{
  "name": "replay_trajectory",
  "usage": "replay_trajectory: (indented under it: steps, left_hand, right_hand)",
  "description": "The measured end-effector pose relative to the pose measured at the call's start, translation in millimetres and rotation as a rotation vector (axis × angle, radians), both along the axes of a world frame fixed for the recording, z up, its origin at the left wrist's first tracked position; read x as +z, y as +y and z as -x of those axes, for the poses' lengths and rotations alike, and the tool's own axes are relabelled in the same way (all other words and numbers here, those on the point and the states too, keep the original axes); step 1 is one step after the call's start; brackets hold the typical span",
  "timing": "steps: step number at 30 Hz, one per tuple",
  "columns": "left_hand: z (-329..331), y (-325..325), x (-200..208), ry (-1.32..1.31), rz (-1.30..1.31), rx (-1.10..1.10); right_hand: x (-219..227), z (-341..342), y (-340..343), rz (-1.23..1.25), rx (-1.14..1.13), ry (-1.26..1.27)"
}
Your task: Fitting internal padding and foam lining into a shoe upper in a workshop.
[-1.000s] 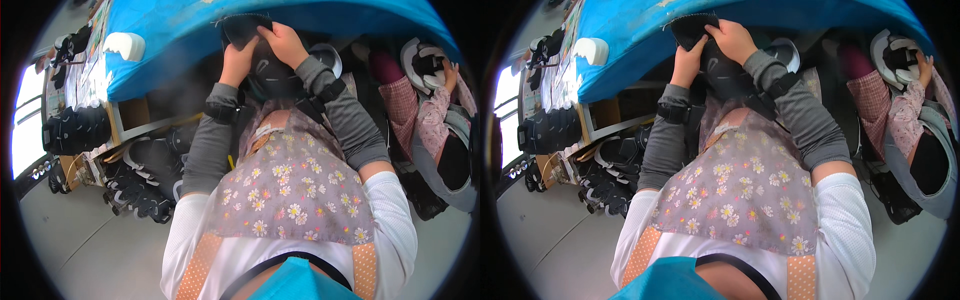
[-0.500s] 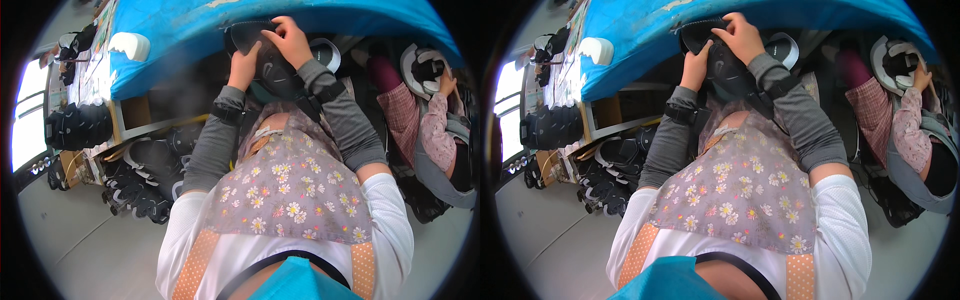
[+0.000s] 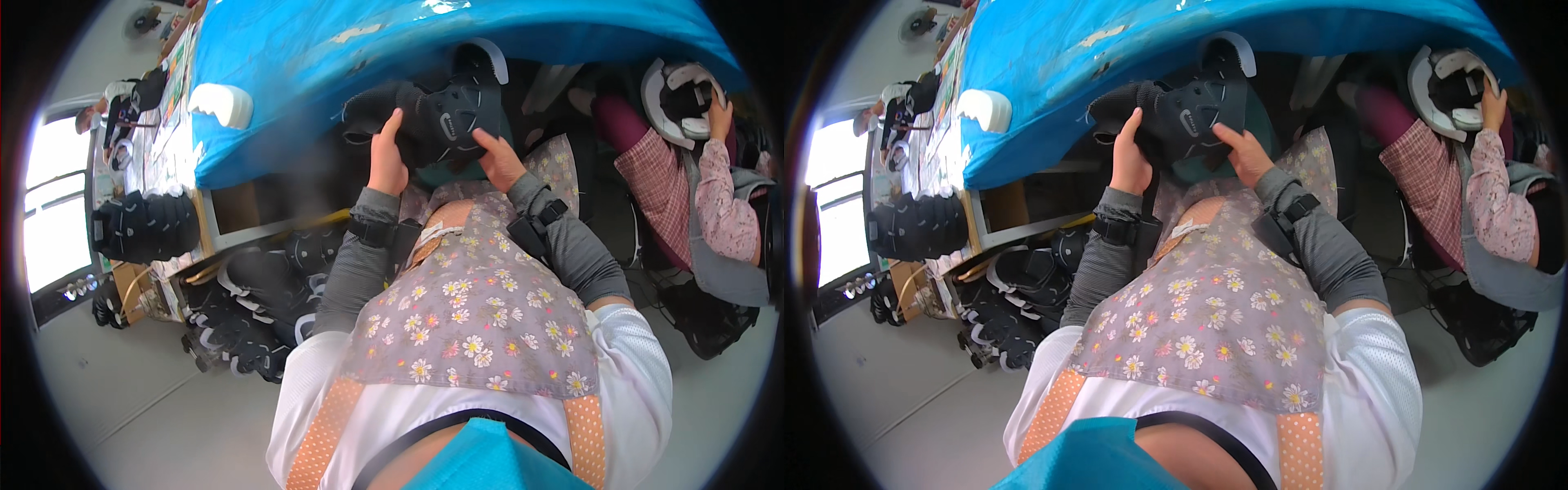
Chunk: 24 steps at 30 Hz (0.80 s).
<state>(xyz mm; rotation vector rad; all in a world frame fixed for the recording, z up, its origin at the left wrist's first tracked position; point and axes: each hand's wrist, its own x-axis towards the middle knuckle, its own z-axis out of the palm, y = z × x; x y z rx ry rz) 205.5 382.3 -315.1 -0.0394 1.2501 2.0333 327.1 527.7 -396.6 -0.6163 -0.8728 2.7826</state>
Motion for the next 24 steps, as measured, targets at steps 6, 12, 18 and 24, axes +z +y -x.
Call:
replay_trajectory:
  steps: [6, 12, 18, 24]
  left_hand:
    - [-1, -33, -1, 0.254, -0.131, 0.195]
    - [-11, -63, 10, 0.664, 0.367, 0.105]
    - [-12, -70, 54, 1.53, 0.83, -0.067]
    - [20, -83, 61, 1.63, 0.754, -0.327]
  right_hand:
    - [4, 2, 2, -0.068, 0.108, 0.06]
    - [0, 4, -12, 0.006, 0.126, 0.088]
    - [1, 4, -9, 0.009, 0.133, 0.086]
    - [1, 6, -13, 0.013, 0.105, 0.076]
